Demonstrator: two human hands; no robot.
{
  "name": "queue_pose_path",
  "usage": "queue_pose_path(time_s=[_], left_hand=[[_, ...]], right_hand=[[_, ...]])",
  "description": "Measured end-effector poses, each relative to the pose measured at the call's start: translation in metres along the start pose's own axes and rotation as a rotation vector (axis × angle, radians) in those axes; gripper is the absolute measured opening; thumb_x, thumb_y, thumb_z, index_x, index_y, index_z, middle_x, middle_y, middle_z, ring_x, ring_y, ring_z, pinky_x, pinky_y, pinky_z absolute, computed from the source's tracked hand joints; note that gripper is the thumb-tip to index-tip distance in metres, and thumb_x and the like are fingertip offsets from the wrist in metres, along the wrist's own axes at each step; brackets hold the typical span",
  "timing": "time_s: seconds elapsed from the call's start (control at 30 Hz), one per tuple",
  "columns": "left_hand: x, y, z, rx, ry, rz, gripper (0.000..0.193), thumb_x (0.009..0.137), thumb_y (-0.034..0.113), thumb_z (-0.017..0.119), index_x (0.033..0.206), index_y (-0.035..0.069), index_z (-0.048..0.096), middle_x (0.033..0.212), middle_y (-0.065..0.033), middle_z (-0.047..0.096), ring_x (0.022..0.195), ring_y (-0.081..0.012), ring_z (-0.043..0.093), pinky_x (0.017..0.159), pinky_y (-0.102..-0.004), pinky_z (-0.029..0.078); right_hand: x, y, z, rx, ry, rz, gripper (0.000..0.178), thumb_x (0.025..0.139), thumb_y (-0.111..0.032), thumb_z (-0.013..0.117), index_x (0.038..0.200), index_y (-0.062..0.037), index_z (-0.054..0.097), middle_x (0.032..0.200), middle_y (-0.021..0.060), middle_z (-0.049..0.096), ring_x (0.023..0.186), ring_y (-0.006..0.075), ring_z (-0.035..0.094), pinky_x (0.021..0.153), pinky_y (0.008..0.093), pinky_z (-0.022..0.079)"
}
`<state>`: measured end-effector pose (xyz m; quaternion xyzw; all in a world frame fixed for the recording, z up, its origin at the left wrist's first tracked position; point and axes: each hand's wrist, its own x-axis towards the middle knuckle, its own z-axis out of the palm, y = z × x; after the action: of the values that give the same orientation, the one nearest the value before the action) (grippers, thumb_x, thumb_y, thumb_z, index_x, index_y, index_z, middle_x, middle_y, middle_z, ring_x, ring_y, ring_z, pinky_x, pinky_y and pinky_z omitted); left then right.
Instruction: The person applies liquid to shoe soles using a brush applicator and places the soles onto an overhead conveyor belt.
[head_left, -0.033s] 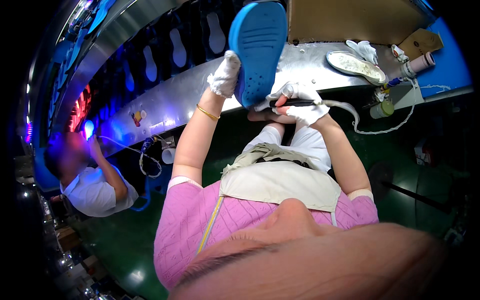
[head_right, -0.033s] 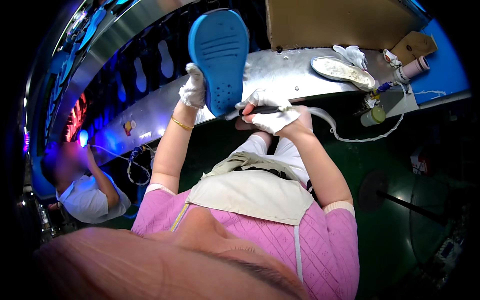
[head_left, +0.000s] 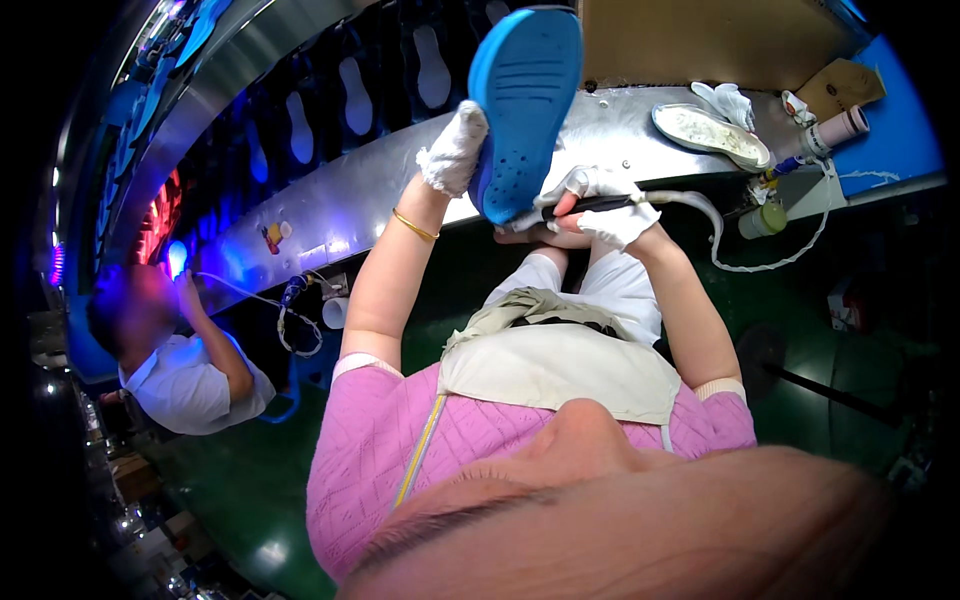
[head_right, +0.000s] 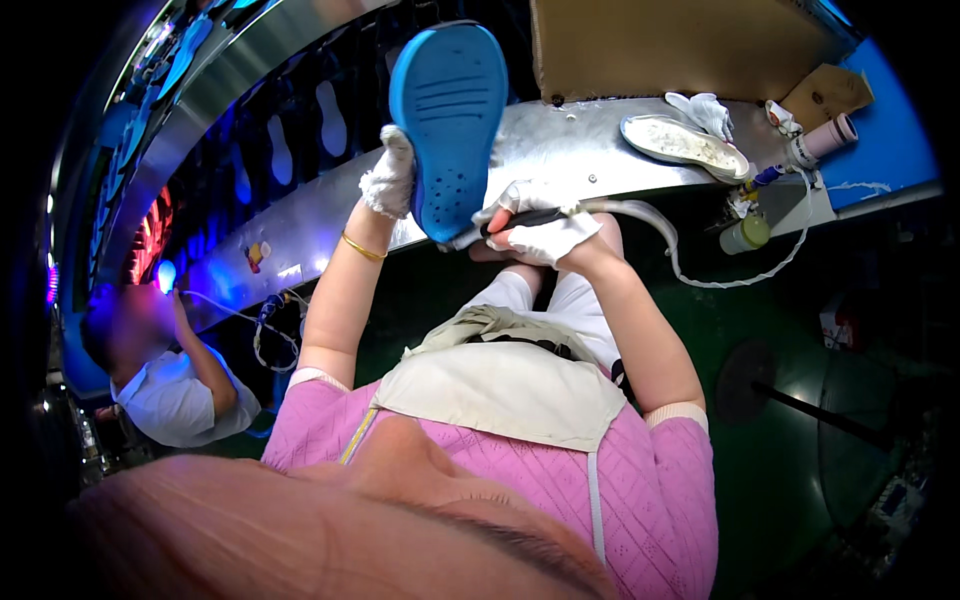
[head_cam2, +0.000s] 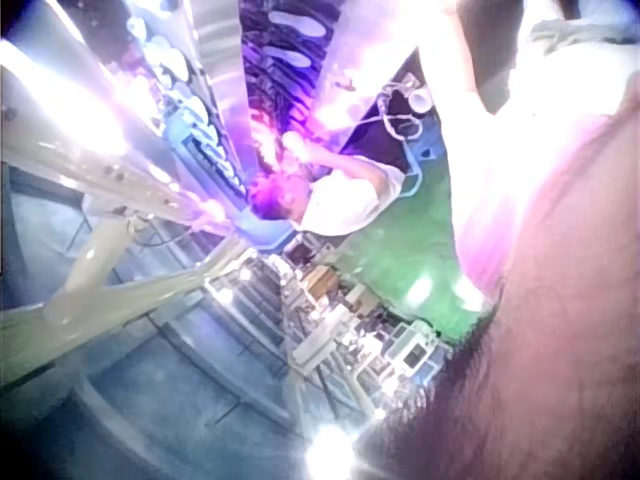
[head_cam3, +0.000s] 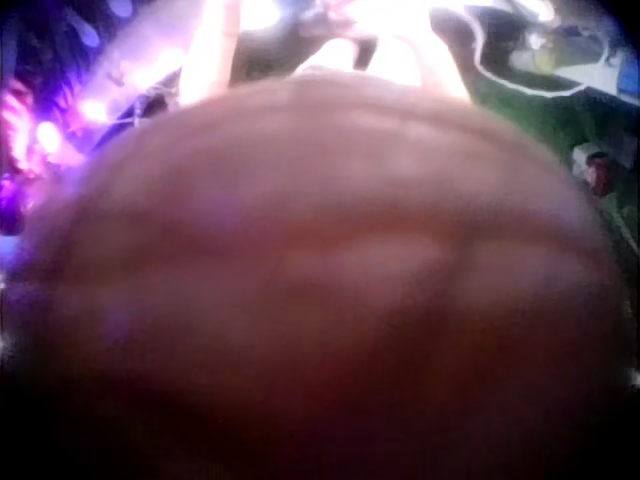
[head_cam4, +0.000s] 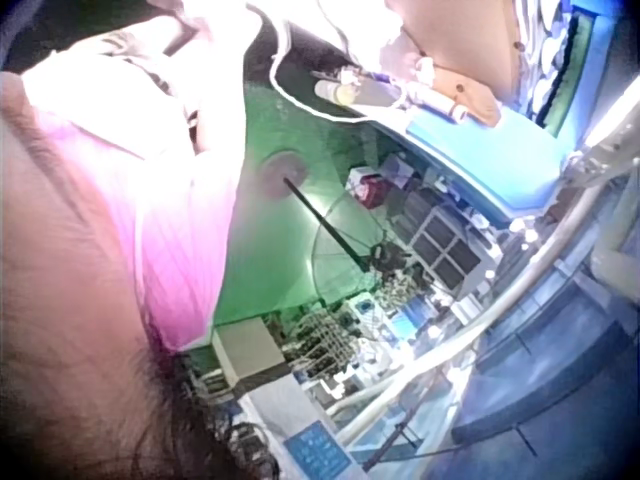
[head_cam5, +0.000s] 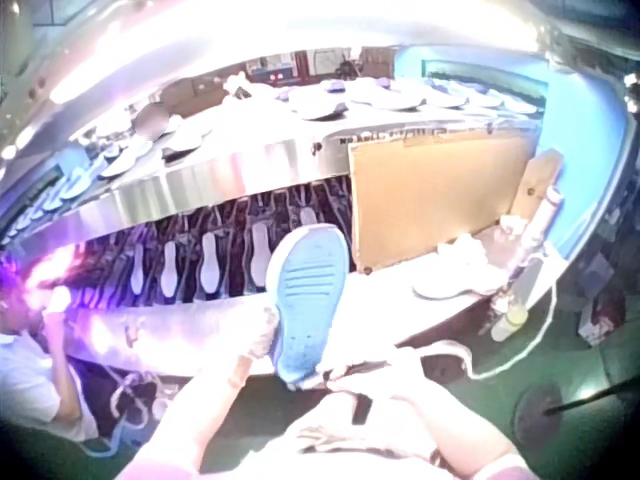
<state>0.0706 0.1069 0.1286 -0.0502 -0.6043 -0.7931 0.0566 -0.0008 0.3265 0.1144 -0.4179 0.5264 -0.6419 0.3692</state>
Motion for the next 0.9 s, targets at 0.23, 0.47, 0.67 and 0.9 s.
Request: queue_pose_path(time_s=[0.23, 0.47, 0.67, 0.9], left_hand=[[0.017, 0.0, -0.001, 0.082, 0.196, -0.429, 0.081, 0.083, 0.068, 0.054, 0.131, 0.003, 0.051, 0.109, -0.0163, 0.065, 0.089, -0.021, 0.066, 0.077, -0.0328, 0.057], [0.023, -0.008, -0.008, 0.022, 0.24, -0.425, 0.07, 0.087, 0.06, 0.055, 0.133, 0.007, 0.051, 0.11, -0.0101, 0.064, 0.087, -0.0166, 0.064, 0.076, -0.0298, 0.056], [0.018, -0.005, -0.002, 0.007, 0.224, -0.373, 0.074, 0.085, 0.061, 0.059, 0.134, 0.007, 0.05, 0.115, -0.0092, 0.062, 0.094, -0.0173, 0.06, 0.083, -0.0312, 0.052], [0.003, 0.007, -0.006, 0.034, 0.341, -0.281, 0.089, 0.077, 0.074, 0.053, 0.132, 0.005, 0.049, 0.109, -0.0165, 0.063, 0.091, -0.0244, 0.066, 0.075, -0.0353, 0.058]], right_hand=[[0.008, 0.004, -0.009, -0.495, 0.05, 0.099, 0.015, 0.074, -0.014, 0.071, 0.088, -0.0091, 0.066, 0.091, 0.0041, 0.067, 0.086, 0.0171, 0.062, 0.083, 0.0291, 0.049], [0.014, -0.004, -0.009, -0.376, 0.073, 0.021, 0.007, 0.073, -0.003, 0.07, 0.078, -0.0038, 0.065, 0.079, 0.0036, 0.065, 0.08, 0.0129, 0.06, 0.077, 0.0275, 0.049], [0.018, -0.007, -0.023, -0.229, 0.102, 0.037, 0.011, 0.073, -0.009, 0.07, 0.082, -0.0118, 0.064, 0.091, 0.0043, 0.064, 0.088, 0.0186, 0.059, 0.083, 0.0323, 0.048], [0.01, -0.016, -0.032, -0.187, 0.014, -0.11, 0.01, 0.075, 0.0, 0.069, 0.081, -0.0049, 0.063, 0.08, 0.0053, 0.063, 0.075, 0.0135, 0.061, 0.072, 0.0268, 0.05]])
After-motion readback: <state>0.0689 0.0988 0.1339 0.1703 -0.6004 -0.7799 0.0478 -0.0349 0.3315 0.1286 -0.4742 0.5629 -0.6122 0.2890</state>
